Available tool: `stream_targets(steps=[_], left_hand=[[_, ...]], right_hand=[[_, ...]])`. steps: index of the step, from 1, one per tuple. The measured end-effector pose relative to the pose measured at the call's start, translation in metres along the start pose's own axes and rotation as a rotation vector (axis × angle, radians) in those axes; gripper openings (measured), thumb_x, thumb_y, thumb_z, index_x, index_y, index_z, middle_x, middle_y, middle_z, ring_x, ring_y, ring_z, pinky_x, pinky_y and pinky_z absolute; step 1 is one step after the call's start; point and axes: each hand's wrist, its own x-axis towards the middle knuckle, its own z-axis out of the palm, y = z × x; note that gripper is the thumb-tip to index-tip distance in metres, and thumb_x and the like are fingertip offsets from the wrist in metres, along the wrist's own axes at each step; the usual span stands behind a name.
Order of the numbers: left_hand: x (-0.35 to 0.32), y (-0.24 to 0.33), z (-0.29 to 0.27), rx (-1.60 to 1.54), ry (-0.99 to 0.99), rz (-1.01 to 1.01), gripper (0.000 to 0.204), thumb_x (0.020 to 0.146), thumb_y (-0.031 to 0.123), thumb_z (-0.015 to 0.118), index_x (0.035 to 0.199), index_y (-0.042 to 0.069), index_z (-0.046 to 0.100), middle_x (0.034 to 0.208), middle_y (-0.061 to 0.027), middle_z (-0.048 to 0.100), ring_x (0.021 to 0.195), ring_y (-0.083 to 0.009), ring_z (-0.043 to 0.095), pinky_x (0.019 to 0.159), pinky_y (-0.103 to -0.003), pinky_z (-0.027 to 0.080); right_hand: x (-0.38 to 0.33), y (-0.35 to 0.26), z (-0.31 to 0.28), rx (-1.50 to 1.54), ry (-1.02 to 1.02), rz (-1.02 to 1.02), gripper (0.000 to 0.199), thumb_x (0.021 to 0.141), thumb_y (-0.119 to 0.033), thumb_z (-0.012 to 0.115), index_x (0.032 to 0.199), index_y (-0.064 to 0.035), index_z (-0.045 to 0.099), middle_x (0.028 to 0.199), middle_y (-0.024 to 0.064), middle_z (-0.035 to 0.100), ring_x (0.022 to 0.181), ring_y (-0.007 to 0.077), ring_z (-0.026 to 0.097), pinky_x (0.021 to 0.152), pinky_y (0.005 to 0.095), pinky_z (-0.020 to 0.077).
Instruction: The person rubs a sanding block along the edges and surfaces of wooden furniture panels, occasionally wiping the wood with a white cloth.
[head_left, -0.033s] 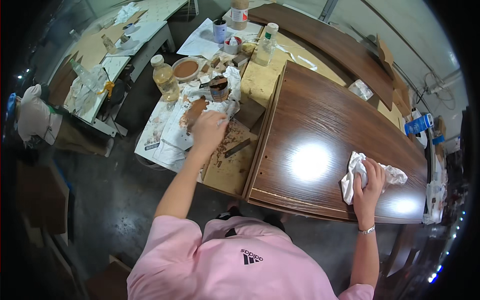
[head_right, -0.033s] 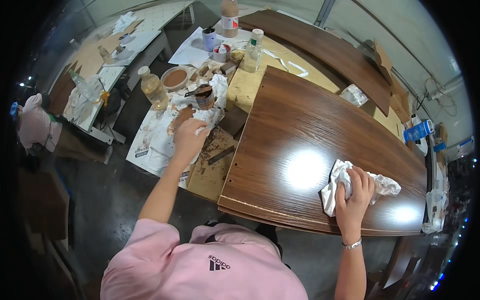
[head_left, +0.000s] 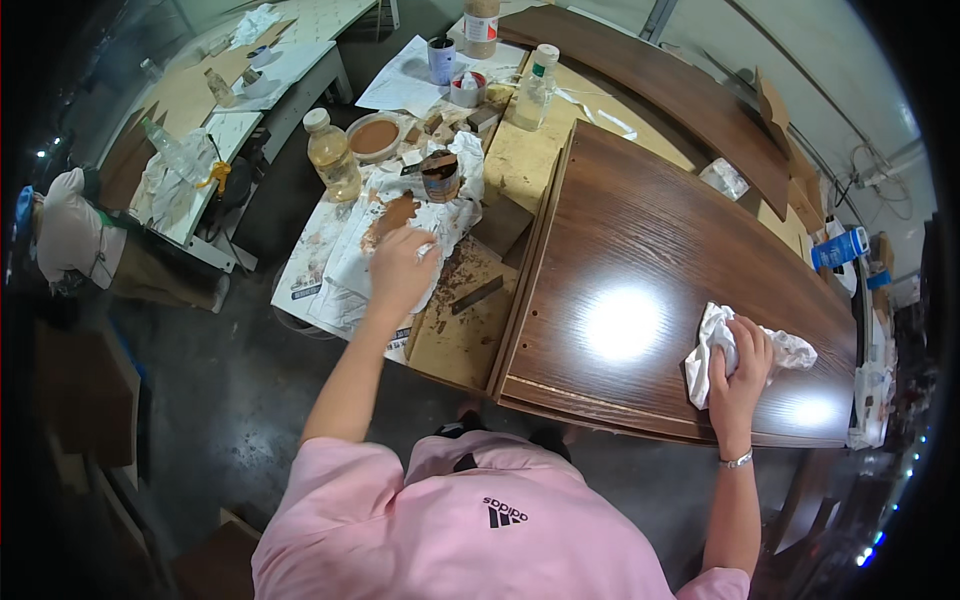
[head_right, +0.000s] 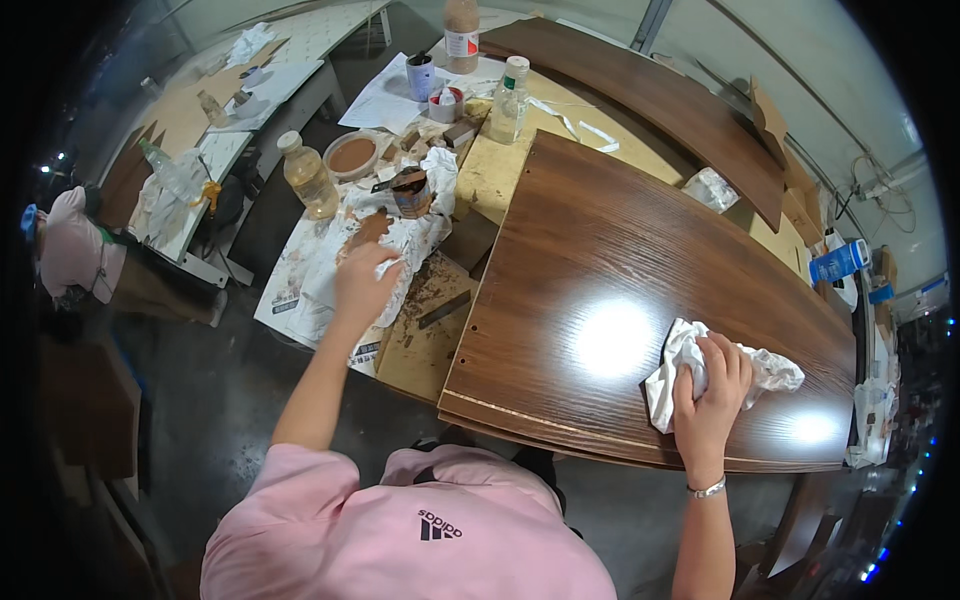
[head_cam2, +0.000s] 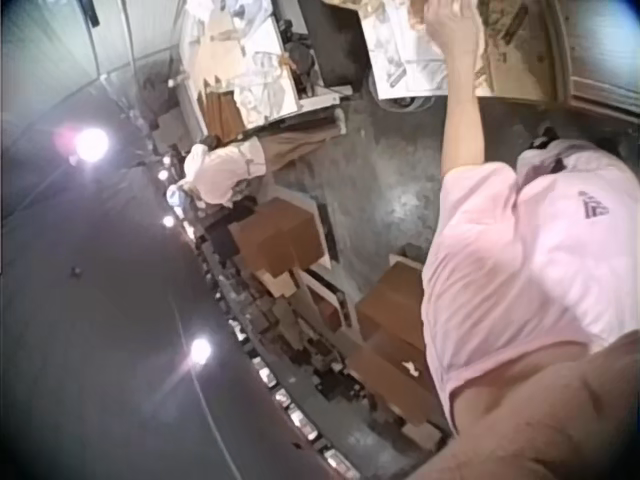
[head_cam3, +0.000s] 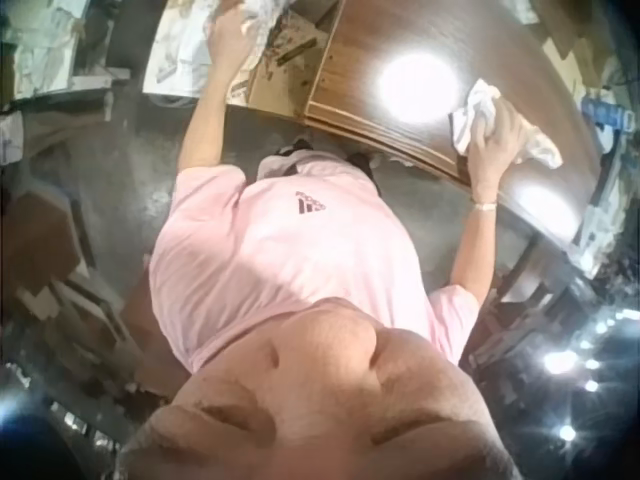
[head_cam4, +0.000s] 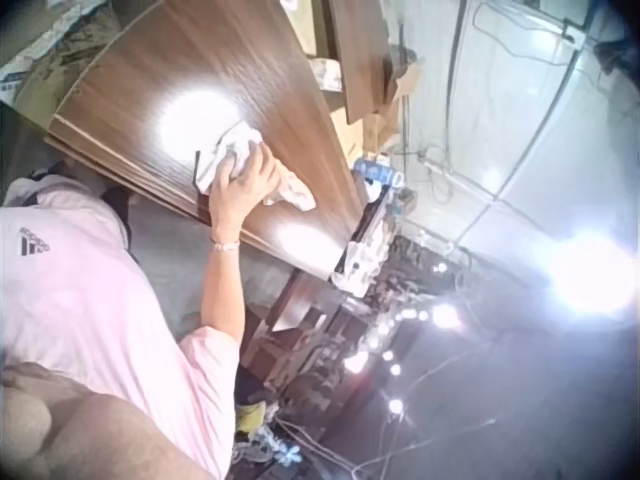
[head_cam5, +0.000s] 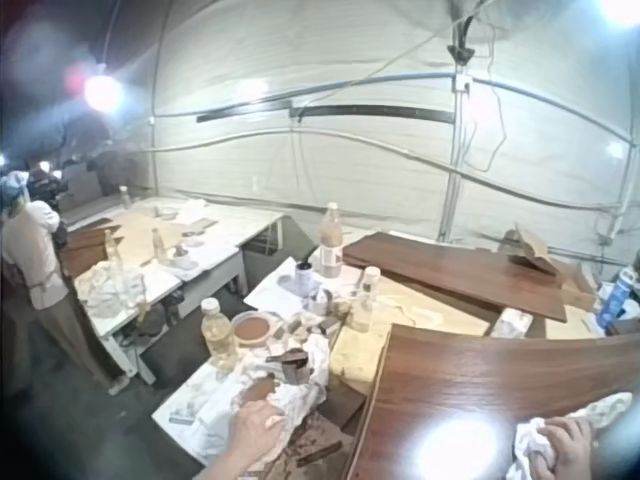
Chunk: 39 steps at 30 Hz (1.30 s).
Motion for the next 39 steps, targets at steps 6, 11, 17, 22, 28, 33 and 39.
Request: stream_targets(steps=[6,11,17,22,28,33,39], left_hand=[[-0.062,-0.03,-0.044,0.282,-0.195,-0.157,0.023,0.077,0.017,0.078,0.097,0.008,0.073,0.099,-0.0071,0.066,0.099,-0.03,0.061,0.084,-0.043,0.05],[-0.057,-0.024,-0.039,0.115,-0.142,-0.247,0.029,0.078,0.012,0.078,0.105,0.005,0.069,0.104,-0.0094,0.069,0.097,-0.0332,0.064,0.082,-0.041,0.052],[-0.003,0.047,-0.038,-0.71,-0.028,-0.228,0.035,0.083,-0.003,0.073,0.116,0.004,0.066,0.094,-0.0064,0.071,0.086,-0.0165,0.067,0.076,-0.029,0.053],[0.03,0.1,-0.037,-1.375,-0.234,-0.294,0.033,0.088,-0.006,0.068,0.12,-0.004,0.065,0.11,-0.01,0.068,0.088,-0.0119,0.064,0.076,-0.027,0.057],[0.012,0.108,-0.045,-1.17,-0.335,-0.126,0.016,0.088,-0.009,0.066,0.102,-0.001,0.067,0.114,-0.0098,0.067,0.094,-0.0135,0.064,0.087,-0.028,0.054],[0.006,0.11,-0.058,-0.814,-0.314,0.248,0.024,0.078,-0.006,0.074,0.099,0.004,0.069,0.105,-0.01,0.071,0.091,-0.0189,0.065,0.079,-0.029,0.051],[0.068,0.111,-0.017,-0.592,-0.13,0.382,0.033,0.08,-0.004,0.072,0.111,0.008,0.073,0.1,-0.0083,0.07,0.092,-0.0249,0.065,0.082,-0.034,0.052]], right_hand=[[0.004,-0.005,0.001,-0.103,0.021,-0.076,0.031,0.082,-0.007,0.065,0.113,-0.0022,0.062,0.122,0.0131,0.061,0.117,0.0336,0.052,0.111,0.0504,0.0293],[0.004,-0.009,0.002,-0.08,0.022,-0.058,0.031,0.082,-0.007,0.064,0.112,-0.0017,0.062,0.121,0.0132,0.062,0.116,0.0334,0.053,0.111,0.0504,0.0296],[0.002,-0.009,0.002,-0.09,0.025,-0.048,0.033,0.082,-0.006,0.064,0.115,-0.0003,0.062,0.124,0.0157,0.061,0.119,0.0367,0.05,0.108,0.0495,0.033],[0.004,-0.016,0.001,-0.099,-0.011,-0.068,0.034,0.083,-0.007,0.063,0.116,-0.0004,0.062,0.126,0.0177,0.06,0.119,0.038,0.05,0.107,0.0497,0.0347],[-0.005,-0.018,-0.007,-0.079,-0.013,-0.073,0.037,0.079,-0.008,0.063,0.115,-0.0004,0.062,0.124,0.0171,0.06,0.117,0.0372,0.051,0.105,0.0491,0.035],[0.0,-0.019,-0.009,-0.059,-0.018,-0.066,0.036,0.078,-0.006,0.063,0.113,-0.0009,0.063,0.122,0.0166,0.06,0.113,0.0369,0.052,0.102,0.0478,0.0371],[0.003,-0.021,-0.01,-0.043,-0.022,-0.047,0.035,0.076,-0.006,0.064,0.111,-0.0018,0.063,0.121,0.0166,0.061,0.111,0.037,0.053,0.101,0.0476,0.0378]])
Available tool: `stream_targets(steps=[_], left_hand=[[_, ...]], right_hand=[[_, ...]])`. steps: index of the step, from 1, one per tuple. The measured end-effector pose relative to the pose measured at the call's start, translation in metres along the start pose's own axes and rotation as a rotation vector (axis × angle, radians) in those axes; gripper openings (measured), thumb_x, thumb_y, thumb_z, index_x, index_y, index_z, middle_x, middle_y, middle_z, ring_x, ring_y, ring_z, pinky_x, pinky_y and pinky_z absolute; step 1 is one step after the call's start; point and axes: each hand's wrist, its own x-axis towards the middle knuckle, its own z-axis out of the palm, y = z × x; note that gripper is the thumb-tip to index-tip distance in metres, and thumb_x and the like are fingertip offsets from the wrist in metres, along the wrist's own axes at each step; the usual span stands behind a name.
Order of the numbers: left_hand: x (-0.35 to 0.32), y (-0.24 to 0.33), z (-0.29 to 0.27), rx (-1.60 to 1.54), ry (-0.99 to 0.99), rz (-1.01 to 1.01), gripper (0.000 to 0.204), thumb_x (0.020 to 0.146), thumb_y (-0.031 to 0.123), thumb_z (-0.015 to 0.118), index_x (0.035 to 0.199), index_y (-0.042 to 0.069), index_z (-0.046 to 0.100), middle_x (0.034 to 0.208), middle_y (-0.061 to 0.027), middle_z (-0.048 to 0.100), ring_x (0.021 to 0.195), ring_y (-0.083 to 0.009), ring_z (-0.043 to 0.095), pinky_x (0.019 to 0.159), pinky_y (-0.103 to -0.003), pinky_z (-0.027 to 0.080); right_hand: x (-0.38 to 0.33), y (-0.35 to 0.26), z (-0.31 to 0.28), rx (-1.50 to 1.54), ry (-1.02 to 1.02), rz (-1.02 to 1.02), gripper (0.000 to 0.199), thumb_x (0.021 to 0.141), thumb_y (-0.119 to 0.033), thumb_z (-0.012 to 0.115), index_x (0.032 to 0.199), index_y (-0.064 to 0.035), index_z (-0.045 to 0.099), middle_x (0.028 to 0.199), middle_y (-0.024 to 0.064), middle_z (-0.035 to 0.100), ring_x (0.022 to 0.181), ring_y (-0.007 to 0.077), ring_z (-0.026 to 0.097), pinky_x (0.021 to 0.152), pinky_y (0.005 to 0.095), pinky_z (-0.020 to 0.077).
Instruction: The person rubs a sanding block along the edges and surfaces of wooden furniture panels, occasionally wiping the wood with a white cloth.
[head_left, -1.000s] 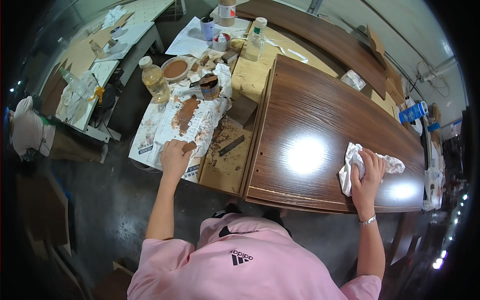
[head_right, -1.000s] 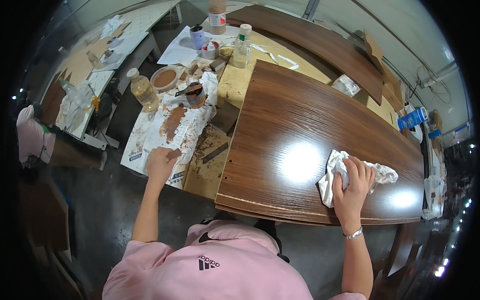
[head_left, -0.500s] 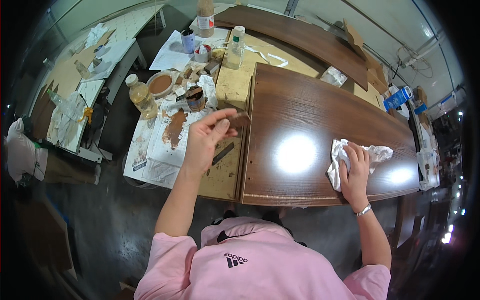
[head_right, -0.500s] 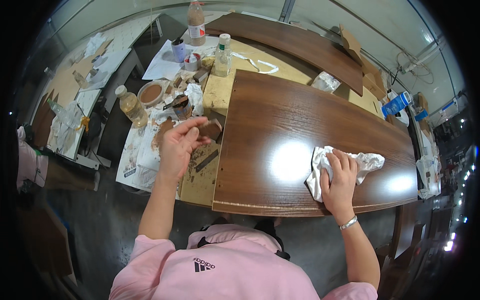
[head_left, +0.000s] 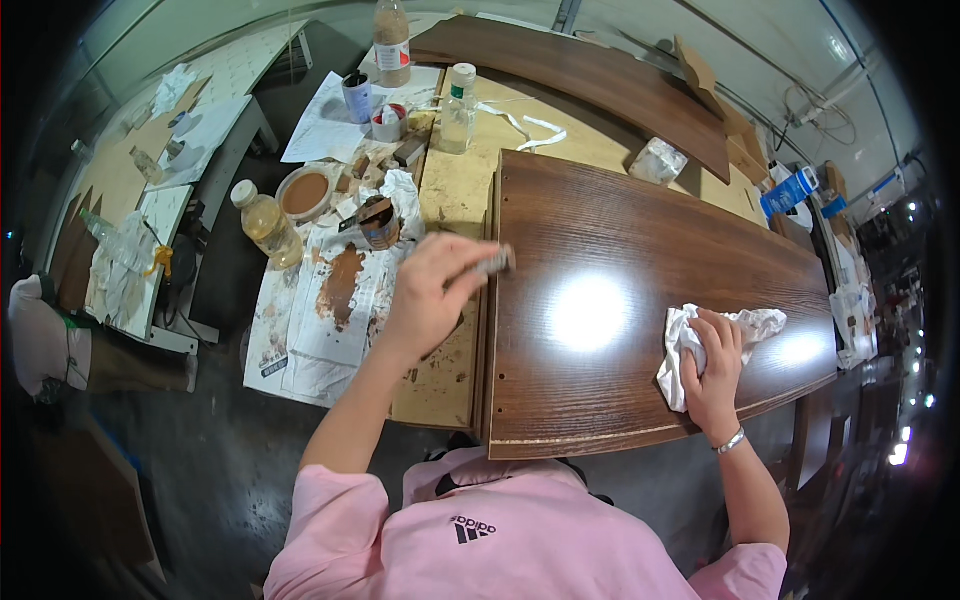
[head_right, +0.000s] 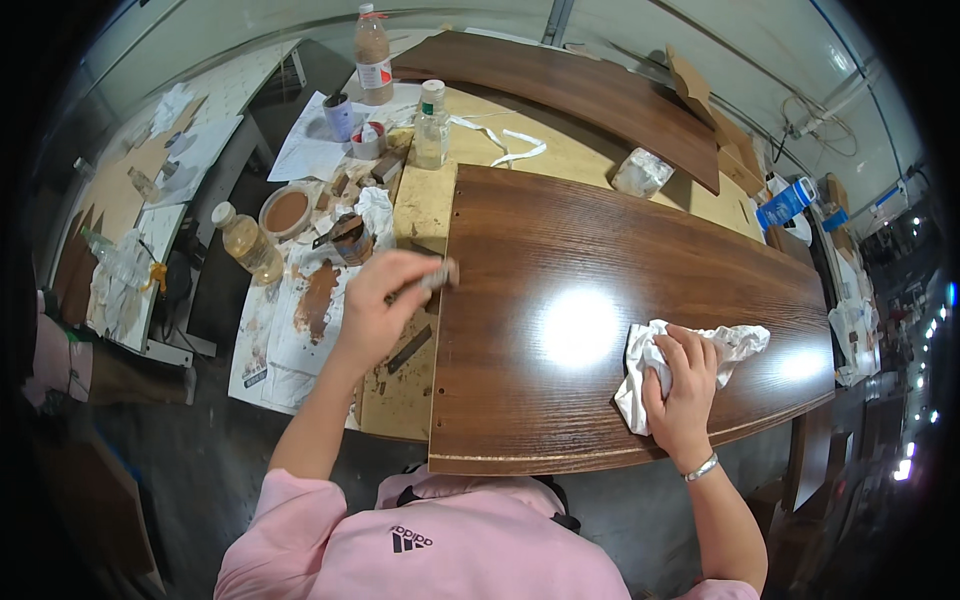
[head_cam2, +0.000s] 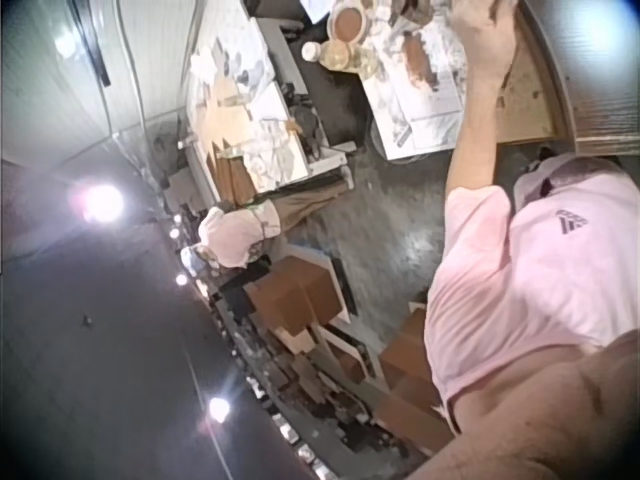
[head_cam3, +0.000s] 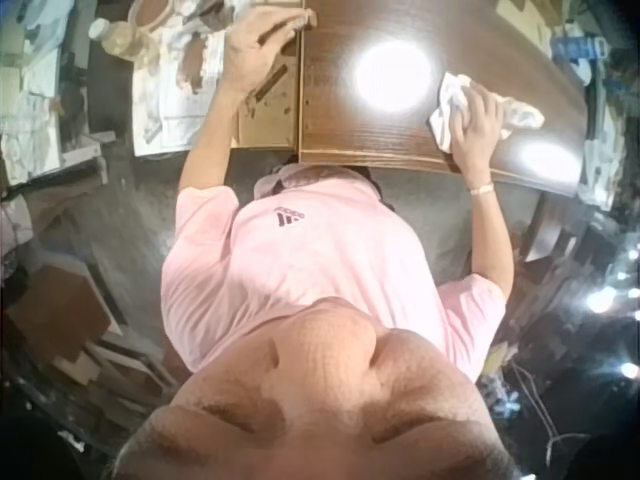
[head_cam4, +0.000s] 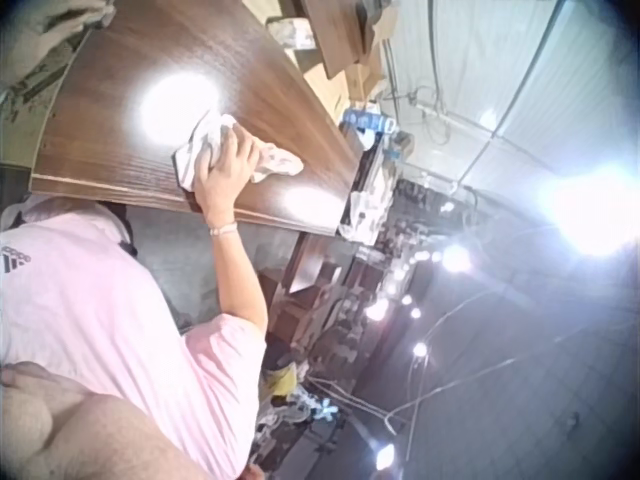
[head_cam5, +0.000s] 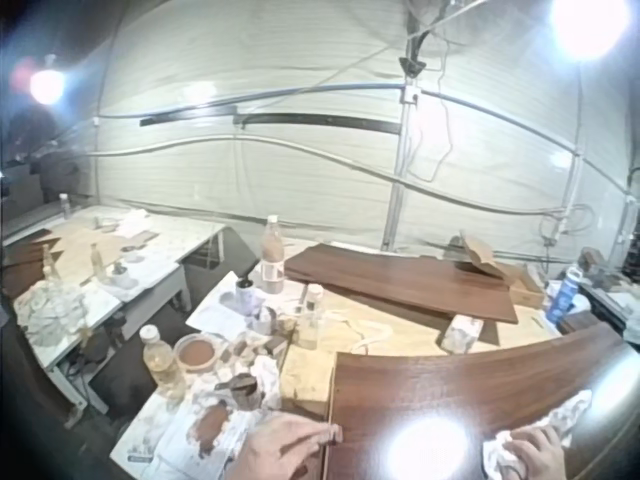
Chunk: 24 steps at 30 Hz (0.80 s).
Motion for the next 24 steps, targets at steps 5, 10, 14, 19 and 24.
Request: stream_targets(steps=[5,10,14,19,24], left_hand=[[0.044,-0.044,0.012,-0.001,0.122,-0.022,0.035,0.081,0.001,0.073,0.114,0.013,0.074,0.097,-0.0057,0.071,0.091,-0.0231,0.064,0.082,-0.035,0.051],[0.005,-0.021,0.017,-0.147,0.044,-0.018,0.037,0.081,-0.002,0.074,0.113,0.017,0.076,0.1,-0.0031,0.072,0.092,-0.0203,0.064,0.081,-0.032,0.051],[0.04,-0.041,0.028,-0.043,0.111,-0.066,0.028,0.082,-0.002,0.072,0.105,0.013,0.077,0.095,-0.0053,0.071,0.089,-0.0217,0.062,0.078,-0.032,0.049],[0.108,-0.102,0.04,0.03,0.204,-0.041,0.026,0.084,0.002,0.071,0.108,0.011,0.076,0.092,-0.0099,0.069,0.089,-0.0276,0.063,0.081,-0.037,0.05],[0.048,-0.056,0.028,-0.027,0.115,-0.057,0.03,0.081,-0.001,0.072,0.108,0.01,0.075,0.096,-0.0091,0.07,0.089,-0.0274,0.064,0.081,-0.036,0.051]], right_hand=[[0.002,-0.002,0.001,0.019,0.002,-0.004,0.037,0.074,-0.007,0.065,0.11,-0.0018,0.063,0.12,0.0173,0.061,0.111,0.0384,0.053,0.1,0.0491,0.0392],[-0.002,0.001,-0.002,0.008,-0.015,0.05,0.036,0.073,-0.008,0.065,0.109,-0.0017,0.064,0.12,0.018,0.061,0.111,0.0393,0.053,0.101,0.0503,0.0396],[0.0,-0.001,-0.003,0.035,-0.002,0.04,0.036,0.074,-0.008,0.065,0.109,-0.0018,0.064,0.121,0.0179,0.061,0.112,0.0395,0.053,0.1,0.0505,0.0407],[0.002,-0.002,-0.001,0.046,-0.013,0.029,0.036,0.075,-0.007,0.066,0.11,-0.0016,0.063,0.12,0.0181,0.061,0.112,0.0394,0.053,0.1,0.0504,0.041],[0.002,0.002,0.003,0.051,-0.027,0.037,0.036,0.074,-0.006,0.066,0.109,-0.0004,0.063,0.121,0.0186,0.06,0.113,0.0396,0.053,0.101,0.0492,0.0407]])
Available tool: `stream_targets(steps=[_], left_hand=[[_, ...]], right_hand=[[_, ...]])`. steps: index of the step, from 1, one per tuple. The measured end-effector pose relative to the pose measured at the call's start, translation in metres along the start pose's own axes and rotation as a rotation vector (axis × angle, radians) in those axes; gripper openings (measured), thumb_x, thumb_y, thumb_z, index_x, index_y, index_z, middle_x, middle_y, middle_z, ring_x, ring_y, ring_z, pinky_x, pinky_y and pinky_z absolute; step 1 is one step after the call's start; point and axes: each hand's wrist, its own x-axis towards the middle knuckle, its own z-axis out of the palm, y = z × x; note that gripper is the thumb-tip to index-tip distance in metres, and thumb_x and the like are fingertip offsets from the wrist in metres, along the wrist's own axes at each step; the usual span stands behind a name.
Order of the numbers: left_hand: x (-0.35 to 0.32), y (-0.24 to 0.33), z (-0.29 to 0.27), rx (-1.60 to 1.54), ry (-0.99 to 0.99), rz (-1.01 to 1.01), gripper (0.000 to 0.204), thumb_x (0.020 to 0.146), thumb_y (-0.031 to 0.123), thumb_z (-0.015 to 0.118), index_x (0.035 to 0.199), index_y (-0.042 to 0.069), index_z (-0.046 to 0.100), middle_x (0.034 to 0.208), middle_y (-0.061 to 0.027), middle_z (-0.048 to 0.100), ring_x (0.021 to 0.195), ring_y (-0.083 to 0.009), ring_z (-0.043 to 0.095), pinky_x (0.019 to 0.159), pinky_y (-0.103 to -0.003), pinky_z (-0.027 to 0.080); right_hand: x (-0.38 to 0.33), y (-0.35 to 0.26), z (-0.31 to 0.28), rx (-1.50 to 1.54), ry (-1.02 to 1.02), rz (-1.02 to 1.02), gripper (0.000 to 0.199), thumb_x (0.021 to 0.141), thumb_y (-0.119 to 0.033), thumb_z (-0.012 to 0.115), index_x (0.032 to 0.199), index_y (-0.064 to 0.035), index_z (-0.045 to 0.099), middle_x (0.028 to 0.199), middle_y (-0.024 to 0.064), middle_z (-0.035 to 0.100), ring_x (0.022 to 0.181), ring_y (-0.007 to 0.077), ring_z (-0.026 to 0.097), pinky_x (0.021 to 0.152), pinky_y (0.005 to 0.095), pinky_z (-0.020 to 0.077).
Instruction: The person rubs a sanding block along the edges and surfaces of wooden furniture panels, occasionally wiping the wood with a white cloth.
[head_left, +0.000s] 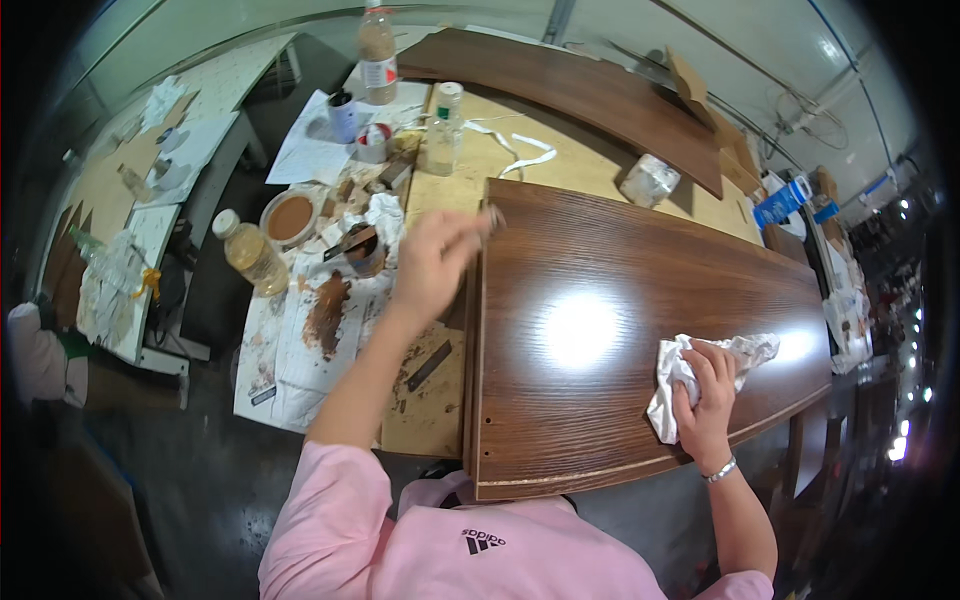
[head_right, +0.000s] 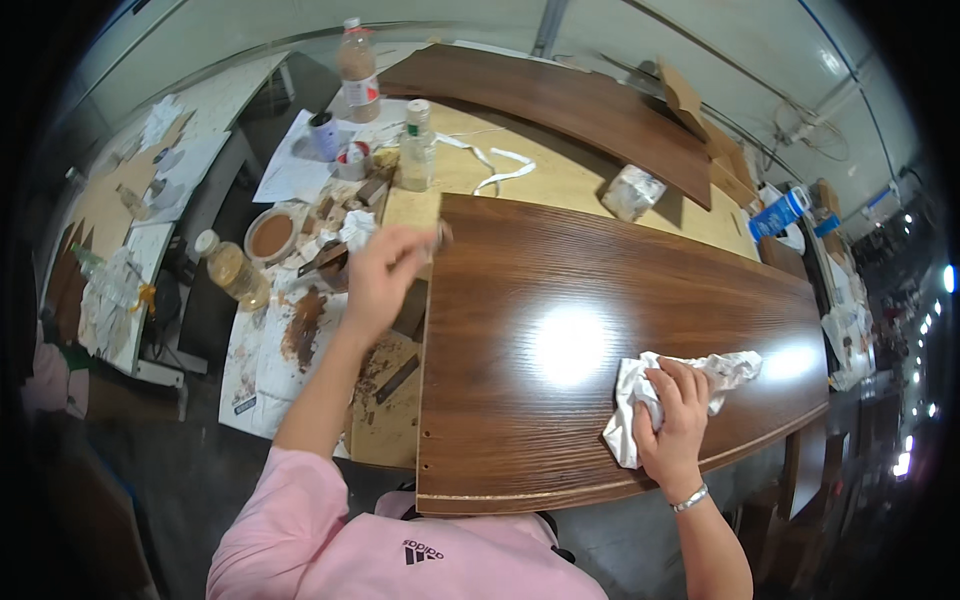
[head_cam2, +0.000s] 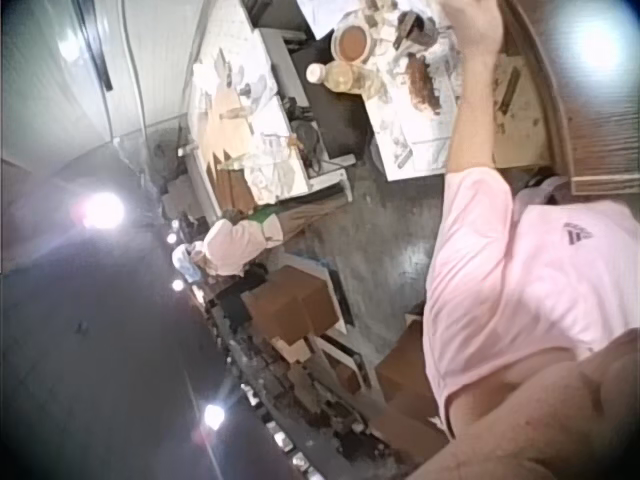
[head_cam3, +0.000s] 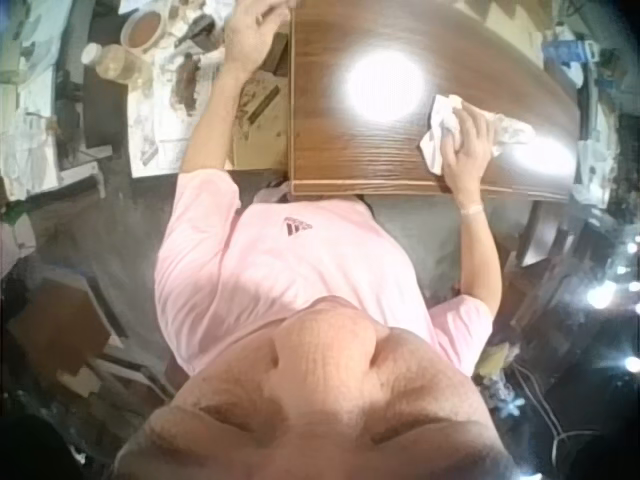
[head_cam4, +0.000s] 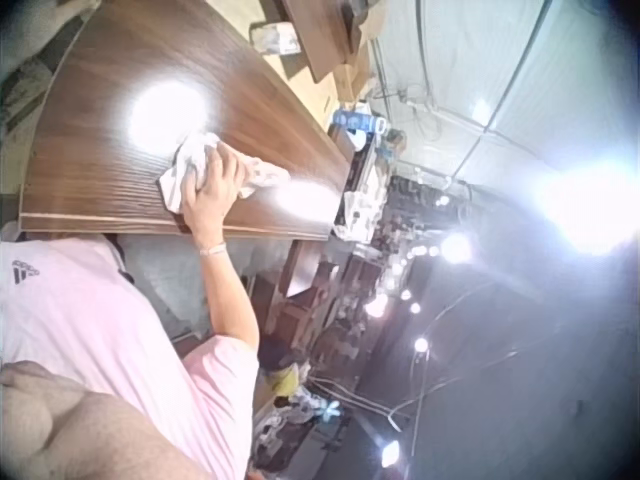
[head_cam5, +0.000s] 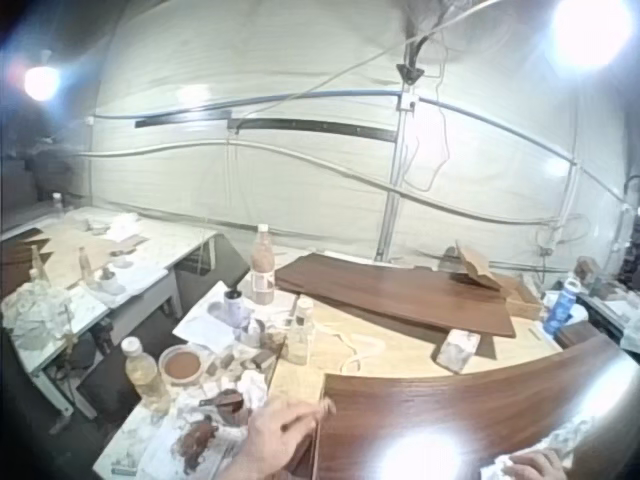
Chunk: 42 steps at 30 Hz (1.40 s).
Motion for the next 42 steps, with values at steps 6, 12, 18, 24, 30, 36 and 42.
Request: stream_targets(steps=[6,12,18,24,30,36,42], left_hand=[[-0.113,0.006,-0.072,0.199,0.051,-0.175,0.029,0.075,-0.005,0.075,0.103,0.003,0.073,0.102,-0.01,0.071,0.094,-0.028,0.066,0.084,-0.037,0.051],[-0.149,-0.094,-0.137,0.574,0.296,-0.443,0.027,0.075,0.0,0.075,0.101,0.004,0.071,0.101,-0.0124,0.068,0.095,-0.033,0.065,0.083,-0.04,0.051],[-0.145,-0.122,-0.12,0.83,0.064,-0.295,0.026,0.073,0.0,0.075,0.098,0.005,0.07,0.094,-0.0122,0.066,0.092,-0.0338,0.064,0.081,-0.041,0.05],[-0.145,-0.124,-0.121,0.628,0.293,-0.378,0.02,0.072,0.001,0.077,0.09,0.006,0.07,0.09,-0.0117,0.065,0.088,-0.0352,0.063,0.079,-0.044,0.05],[-0.143,-0.129,-0.125,0.646,0.243,-0.408,0.019,0.072,0.002,0.077,0.089,0.006,0.069,0.09,-0.0128,0.065,0.088,-0.0349,0.064,0.078,-0.043,0.05],[-0.138,-0.119,-0.13,0.724,0.08,-0.44,0.01,0.082,0.003,0.071,0.091,0.006,0.07,0.089,-0.0128,0.066,0.086,-0.0323,0.065,0.076,-0.041,0.051],[-0.107,-0.048,-0.108,-0.921,0.319,-0.762,0.029,0.097,0.002,0.059,0.126,-0.002,0.057,0.114,-0.0096,0.067,0.098,-0.0161,0.063,0.084,-0.031,0.05]], right_hand=[[-0.004,0.0,-0.008,-0.041,0.004,0.027,0.036,0.076,-0.002,0.06,0.112,0.001,0.062,0.122,0.019,0.059,0.116,0.0393,0.052,0.103,0.0486,0.04],[-0.003,0.002,0.0,-0.029,-0.012,0.004,0.036,0.079,-0.004,0.058,0.114,0.0005,0.062,0.125,0.0185,0.059,0.118,0.0381,0.051,0.104,0.048,0.0393],[-0.005,0.002,-0.002,-0.037,-0.009,0.001,0.037,0.08,-0.003,0.059,0.116,0.0002,0.062,0.126,0.0181,0.059,0.118,0.0381,0.051,0.105,0.0479,0.0389],[-0.004,0.001,-0.003,-0.024,-0.003,0.0,0.037,0.08,-0.003,0.06,0.117,-0.0002,0.061,0.125,0.0182,0.059,0.117,0.0388,0.051,0.104,0.048,0.0391],[-0.005,0.002,-0.003,-0.026,0.007,-0.007,0.037,0.079,-0.002,0.06,0.116,0.0003,0.061,0.124,0.0183,0.059,0.115,0.0389,0.052,0.103,0.0478,0.0398],[-0.004,0.002,-0.002,-0.01,0.009,-0.009,0.036,0.079,-0.002,0.059,0.115,0.0005,0.062,0.123,0.018,0.059,0.115,0.0381,0.052,0.102,0.0476,0.04],[-0.005,0.0,-0.003,-0.025,0.027,-0.009,0.036,0.078,-0.002,0.06,0.113,-0.0001,0.062,0.122,0.0168,0.06,0.114,0.0373,0.052,0.102,0.0474,0.0395]])
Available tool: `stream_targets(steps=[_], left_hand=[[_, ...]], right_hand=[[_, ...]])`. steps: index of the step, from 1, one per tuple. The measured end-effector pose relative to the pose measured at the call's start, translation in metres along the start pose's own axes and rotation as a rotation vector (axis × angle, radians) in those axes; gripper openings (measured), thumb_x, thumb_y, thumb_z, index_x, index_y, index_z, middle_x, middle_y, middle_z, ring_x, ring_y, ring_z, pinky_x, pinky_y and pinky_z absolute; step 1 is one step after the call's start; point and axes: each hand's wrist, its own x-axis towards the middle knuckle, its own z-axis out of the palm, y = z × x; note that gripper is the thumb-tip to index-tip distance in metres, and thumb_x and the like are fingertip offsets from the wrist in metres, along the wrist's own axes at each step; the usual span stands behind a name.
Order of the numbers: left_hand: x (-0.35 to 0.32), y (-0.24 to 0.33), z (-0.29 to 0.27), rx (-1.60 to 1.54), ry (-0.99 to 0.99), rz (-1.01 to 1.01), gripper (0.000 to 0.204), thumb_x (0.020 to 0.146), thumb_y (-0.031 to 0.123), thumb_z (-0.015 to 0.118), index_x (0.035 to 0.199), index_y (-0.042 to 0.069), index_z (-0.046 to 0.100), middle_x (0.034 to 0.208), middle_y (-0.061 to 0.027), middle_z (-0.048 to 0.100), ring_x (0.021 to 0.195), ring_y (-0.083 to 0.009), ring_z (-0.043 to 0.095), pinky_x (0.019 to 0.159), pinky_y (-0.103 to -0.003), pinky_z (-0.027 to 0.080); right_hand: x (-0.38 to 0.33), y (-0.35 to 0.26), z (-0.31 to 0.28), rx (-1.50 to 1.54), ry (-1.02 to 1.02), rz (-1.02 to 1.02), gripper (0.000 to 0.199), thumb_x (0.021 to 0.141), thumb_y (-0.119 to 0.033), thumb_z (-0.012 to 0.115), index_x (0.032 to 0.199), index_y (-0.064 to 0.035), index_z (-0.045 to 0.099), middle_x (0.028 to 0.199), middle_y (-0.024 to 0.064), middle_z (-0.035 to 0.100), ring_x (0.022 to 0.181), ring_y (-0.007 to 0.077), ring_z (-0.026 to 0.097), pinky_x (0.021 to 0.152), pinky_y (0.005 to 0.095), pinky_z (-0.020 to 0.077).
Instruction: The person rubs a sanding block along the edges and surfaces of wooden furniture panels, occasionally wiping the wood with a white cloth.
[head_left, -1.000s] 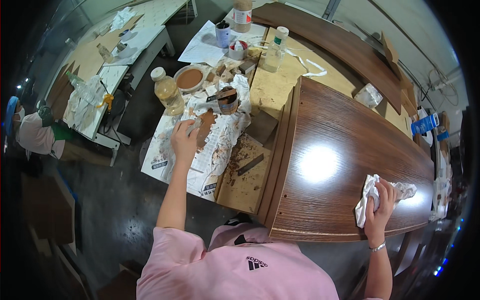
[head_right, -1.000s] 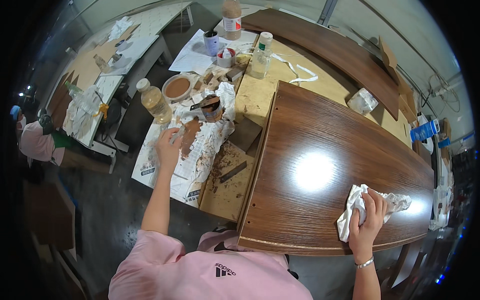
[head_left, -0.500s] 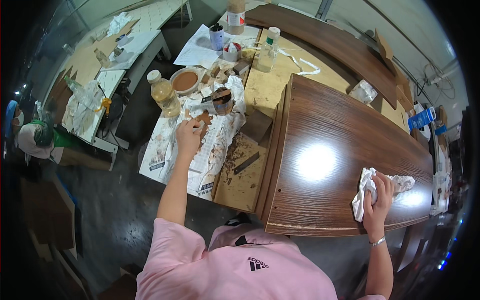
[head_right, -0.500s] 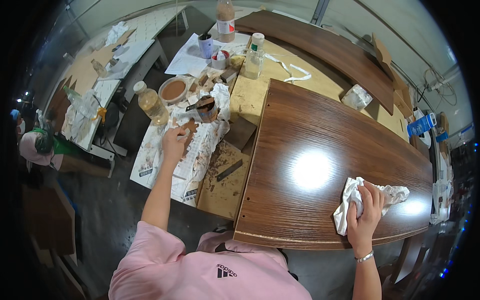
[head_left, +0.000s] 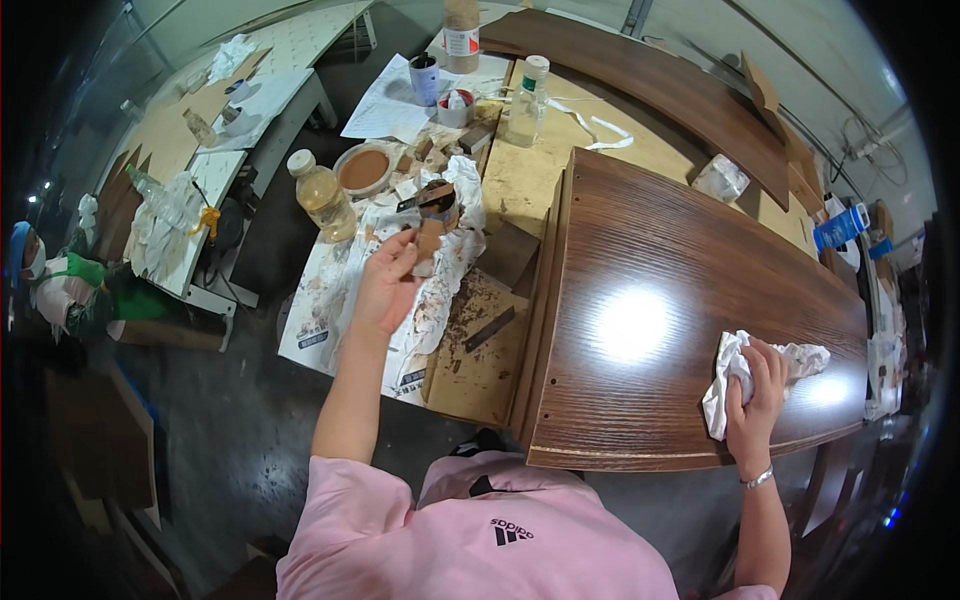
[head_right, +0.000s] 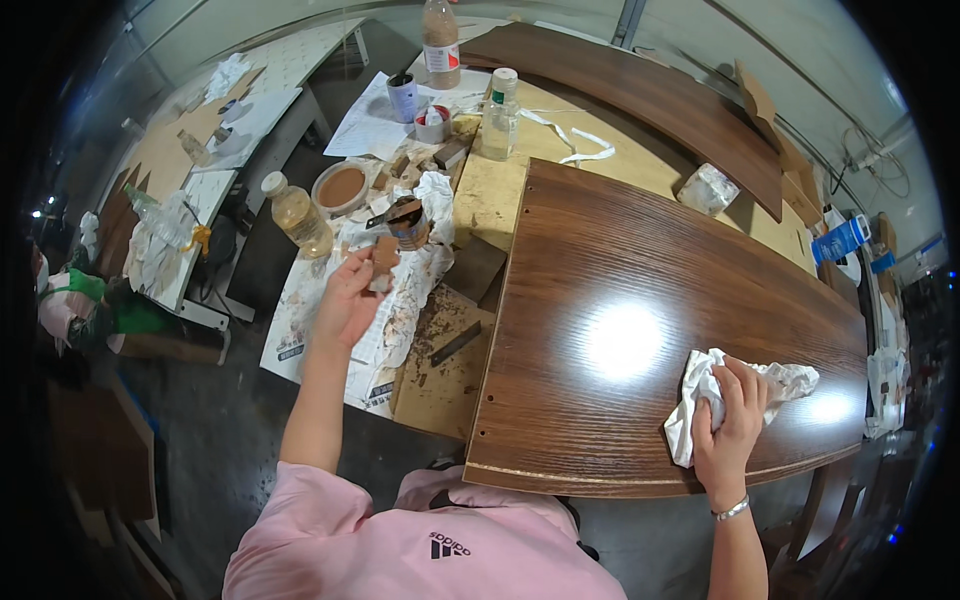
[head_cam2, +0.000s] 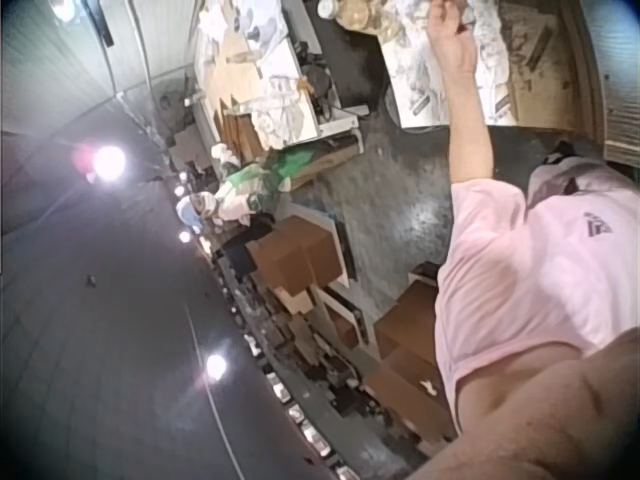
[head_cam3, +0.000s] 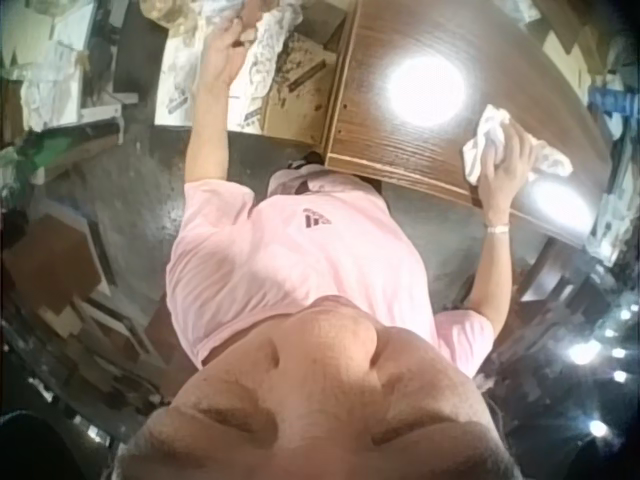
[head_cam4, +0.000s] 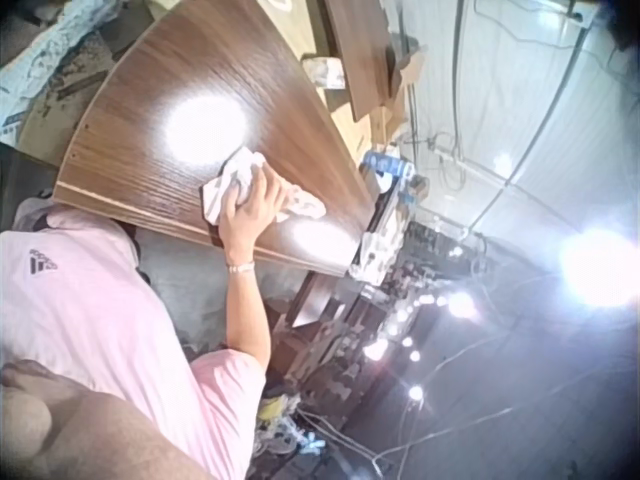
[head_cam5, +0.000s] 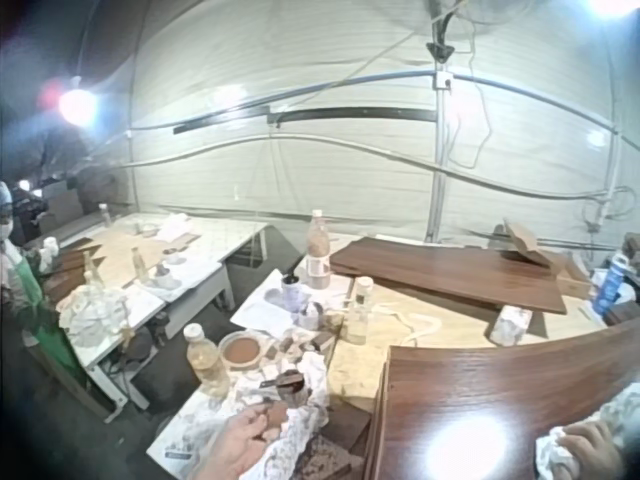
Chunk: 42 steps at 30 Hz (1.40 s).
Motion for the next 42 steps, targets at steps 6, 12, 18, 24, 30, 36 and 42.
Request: stream_targets(steps=[6,12,18,24,30,36,42], left_hand=[[-0.026,0.002,0.083,0.475,-0.112,0.21,0.037,0.092,-0.001,0.066,0.129,0.0,0.06,0.115,-0.0114,0.066,0.106,-0.0225,0.064,0.095,-0.032,0.048],[-0.039,0.009,0.118,1.046,-0.333,0.838,0.039,0.078,-0.004,0.072,0.116,0.003,0.069,0.104,-0.0112,0.065,0.096,-0.0281,0.062,0.084,-0.034,0.05],[-0.027,-0.002,0.13,1.099,-0.408,0.86,0.04,0.076,-0.007,0.072,0.115,0.005,0.07,0.099,-0.0102,0.063,0.092,-0.0271,0.061,0.081,-0.035,0.05],[0.065,-0.022,0.149,1.037,-0.259,0.873,0.038,0.078,-0.004,0.071,0.114,0.007,0.072,0.094,-0.012,0.062,0.089,-0.0296,0.061,0.079,-0.037,0.049],[0.124,-0.022,0.166,0.976,-0.234,0.856,0.036,0.079,-0.004,0.071,0.114,0.008,0.073,0.093,-0.0128,0.062,0.088,-0.0299,0.061,0.078,-0.037,0.049],[0.057,-0.014,0.148,1.035,-0.306,0.828,0.039,0.079,-0.006,0.07,0.115,0.008,0.072,0.094,-0.0108,0.063,0.088,-0.0264,0.062,0.078,-0.034,0.05],[-0.092,0.011,0.103,1.024,-0.546,0.683,0.044,0.071,-0.01,0.07,0.111,0.007,0.074,0.097,-0.0109,0.065,0.086,-0.0267,0.062,0.076,-0.036,0.051]], right_hand=[[0.002,0.0,0.002,0.003,0.008,-0.011,0.036,0.075,-0.003,0.061,0.111,-0.001,0.062,0.122,0.0172,0.06,0.111,0.0371,0.053,0.1,0.0473,0.0398],[0.001,0.001,0.001,0.034,0.008,0.0,0.038,0.074,-0.005,0.064,0.112,-0.0009,0.063,0.121,0.0181,0.061,0.111,0.0392,0.053,0.099,0.0494,0.042],[0.003,0.002,0.0,0.039,0.004,0.009,0.039,0.073,-0.004,0.065,0.111,-0.0011,0.063,0.12,0.0183,0.061,0.112,0.0396,0.053,0.1,0.0504,0.0414],[0.004,0.0,-0.001,0.041,0.005,0.018,0.038,0.072,-0.005,0.066,0.11,-0.0013,0.063,0.119,0.018,0.061,0.111,0.0395,0.054,0.1,0.0503,0.0416],[0.005,0.0,0.0,0.049,0.004,0.005,0.037,0.072,-0.006,0.066,0.109,-0.0012,0.063,0.118,0.018,0.061,0.11,0.0394,0.054,0.099,0.0503,0.0418],[0.004,0.001,0.0,0.046,0.003,0.0,0.038,0.073,-0.005,0.065,0.11,-0.0011,0.063,0.119,0.0183,0.061,0.11,0.0394,0.054,0.099,0.0502,0.0417],[0.0,0.003,0.001,0.024,0.009,-0.006,0.038,0.074,-0.005,0.065,0.111,-0.0009,0.062,0.12,0.0186,0.061,0.11,0.0395,0.054,0.099,0.0498,0.0415]])
